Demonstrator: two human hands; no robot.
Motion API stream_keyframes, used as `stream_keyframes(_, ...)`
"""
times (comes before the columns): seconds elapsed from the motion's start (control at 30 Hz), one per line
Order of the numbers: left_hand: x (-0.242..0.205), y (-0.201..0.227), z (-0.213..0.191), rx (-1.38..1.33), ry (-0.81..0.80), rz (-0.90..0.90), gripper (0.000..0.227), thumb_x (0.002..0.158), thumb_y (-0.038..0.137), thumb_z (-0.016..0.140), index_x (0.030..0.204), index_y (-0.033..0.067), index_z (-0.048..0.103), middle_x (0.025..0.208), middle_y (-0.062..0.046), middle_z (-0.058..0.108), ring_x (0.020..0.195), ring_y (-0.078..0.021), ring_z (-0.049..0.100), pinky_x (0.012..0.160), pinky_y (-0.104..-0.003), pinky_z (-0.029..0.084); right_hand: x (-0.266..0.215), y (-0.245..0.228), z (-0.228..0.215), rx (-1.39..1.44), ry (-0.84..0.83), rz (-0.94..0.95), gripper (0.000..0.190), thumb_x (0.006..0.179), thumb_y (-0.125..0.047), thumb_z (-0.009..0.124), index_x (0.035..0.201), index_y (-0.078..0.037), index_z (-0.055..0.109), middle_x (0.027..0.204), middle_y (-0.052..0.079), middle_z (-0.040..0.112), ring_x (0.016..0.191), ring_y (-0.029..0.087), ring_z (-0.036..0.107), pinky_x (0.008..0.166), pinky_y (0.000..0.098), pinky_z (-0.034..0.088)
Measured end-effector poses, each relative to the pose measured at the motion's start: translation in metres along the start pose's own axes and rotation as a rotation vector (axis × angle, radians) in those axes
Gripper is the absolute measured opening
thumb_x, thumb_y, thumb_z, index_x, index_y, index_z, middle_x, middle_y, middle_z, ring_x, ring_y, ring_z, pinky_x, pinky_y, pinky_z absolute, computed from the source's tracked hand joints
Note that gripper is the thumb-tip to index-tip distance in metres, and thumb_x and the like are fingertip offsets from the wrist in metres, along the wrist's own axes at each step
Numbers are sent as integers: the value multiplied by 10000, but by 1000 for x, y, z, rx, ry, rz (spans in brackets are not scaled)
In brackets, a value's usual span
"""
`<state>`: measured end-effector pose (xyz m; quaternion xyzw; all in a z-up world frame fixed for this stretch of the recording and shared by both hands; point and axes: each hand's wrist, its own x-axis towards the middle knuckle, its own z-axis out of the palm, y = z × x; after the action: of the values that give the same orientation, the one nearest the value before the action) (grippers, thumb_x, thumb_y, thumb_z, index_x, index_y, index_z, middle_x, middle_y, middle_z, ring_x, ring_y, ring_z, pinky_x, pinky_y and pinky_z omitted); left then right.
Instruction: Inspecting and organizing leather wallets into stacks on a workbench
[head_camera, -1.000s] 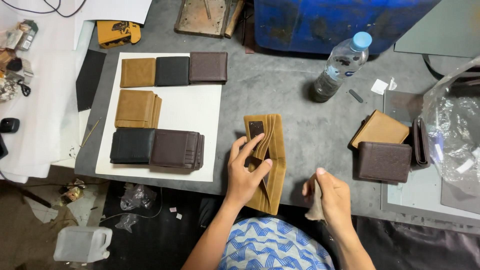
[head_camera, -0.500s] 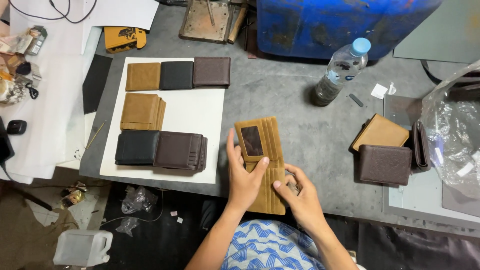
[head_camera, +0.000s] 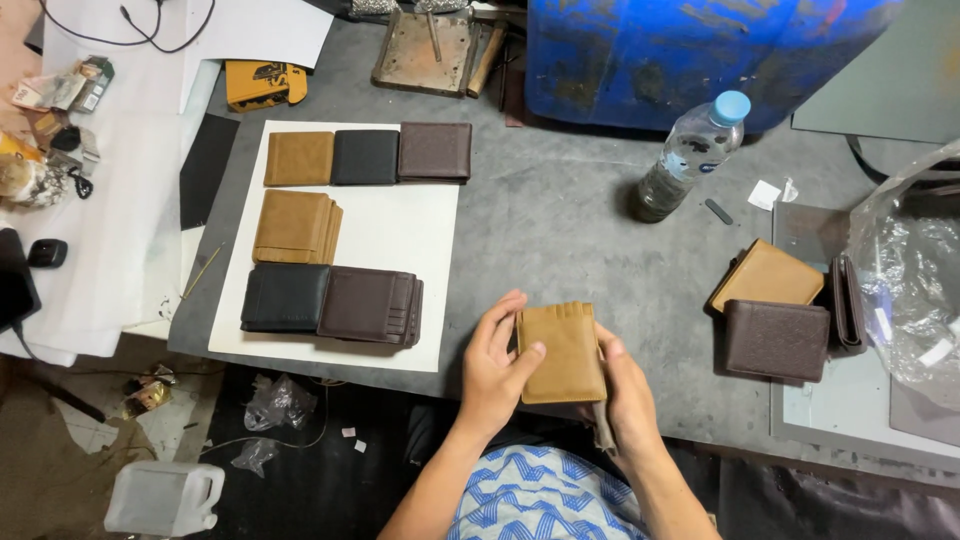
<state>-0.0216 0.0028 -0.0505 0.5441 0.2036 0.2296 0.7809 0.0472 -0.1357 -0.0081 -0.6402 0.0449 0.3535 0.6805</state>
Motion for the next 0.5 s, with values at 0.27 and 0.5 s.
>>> stream_keyframes(0.27,-3,29,9,22,18,-144,718,883,332,615,1532,124,390,1596,-155,443,1390,-260,502,1068,-372,477,-10,-17,18,31,35,46,581,878,-277,640,1427,-87,631,1132,101,709,878,202,664,711,308,522)
stream_keyframes(0.5,-7,44,21,-202,-180,-580,905,804,390,691,1594,281,264,1532,-59,491,1396,-240,556,1057,-374,490,2,13,5,-500,-16,-279,593,952,-401,518,1503,-183,543,1133,22,588,1117,135,573,1007,326,457)
